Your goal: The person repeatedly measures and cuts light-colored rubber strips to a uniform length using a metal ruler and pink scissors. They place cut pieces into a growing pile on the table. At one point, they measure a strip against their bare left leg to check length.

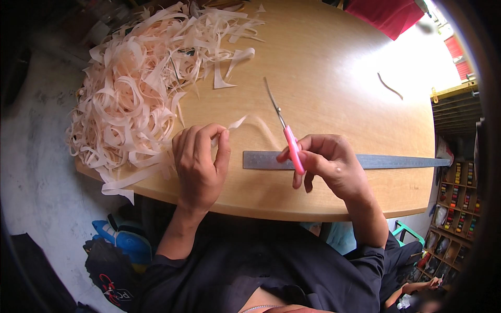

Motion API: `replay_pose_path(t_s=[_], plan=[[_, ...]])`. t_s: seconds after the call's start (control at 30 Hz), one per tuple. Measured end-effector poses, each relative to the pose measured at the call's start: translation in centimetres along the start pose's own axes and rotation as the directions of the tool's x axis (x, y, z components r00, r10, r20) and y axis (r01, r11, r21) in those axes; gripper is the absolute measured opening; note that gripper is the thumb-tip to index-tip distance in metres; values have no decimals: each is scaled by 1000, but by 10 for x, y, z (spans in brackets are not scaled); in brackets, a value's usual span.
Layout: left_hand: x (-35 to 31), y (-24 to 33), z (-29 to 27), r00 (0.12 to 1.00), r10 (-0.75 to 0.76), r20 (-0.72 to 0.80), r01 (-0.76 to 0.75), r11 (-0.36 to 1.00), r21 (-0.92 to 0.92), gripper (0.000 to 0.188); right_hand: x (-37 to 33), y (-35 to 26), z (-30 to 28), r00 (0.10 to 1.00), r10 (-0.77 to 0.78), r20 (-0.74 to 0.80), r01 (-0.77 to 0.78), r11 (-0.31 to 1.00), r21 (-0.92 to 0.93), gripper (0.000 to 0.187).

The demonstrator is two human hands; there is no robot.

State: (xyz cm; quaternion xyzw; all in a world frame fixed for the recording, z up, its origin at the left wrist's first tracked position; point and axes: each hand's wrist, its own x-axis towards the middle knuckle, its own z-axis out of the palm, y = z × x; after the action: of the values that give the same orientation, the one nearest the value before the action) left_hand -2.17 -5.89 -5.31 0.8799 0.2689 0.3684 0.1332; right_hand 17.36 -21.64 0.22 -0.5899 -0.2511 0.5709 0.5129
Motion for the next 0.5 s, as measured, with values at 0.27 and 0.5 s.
replay_pose_path(t_s=[0.27, 0.5], plan=[[1, 4, 0, 998, 59, -9, -59, 998, -13, 15, -1, 1, 9, 878, 287, 383, -264, 958, -113, 53], [0, 6, -1, 964, 265, -3, -265, 963, -42, 20, -1, 3, 11, 846, 302, 440, -282, 953, -111, 52]])
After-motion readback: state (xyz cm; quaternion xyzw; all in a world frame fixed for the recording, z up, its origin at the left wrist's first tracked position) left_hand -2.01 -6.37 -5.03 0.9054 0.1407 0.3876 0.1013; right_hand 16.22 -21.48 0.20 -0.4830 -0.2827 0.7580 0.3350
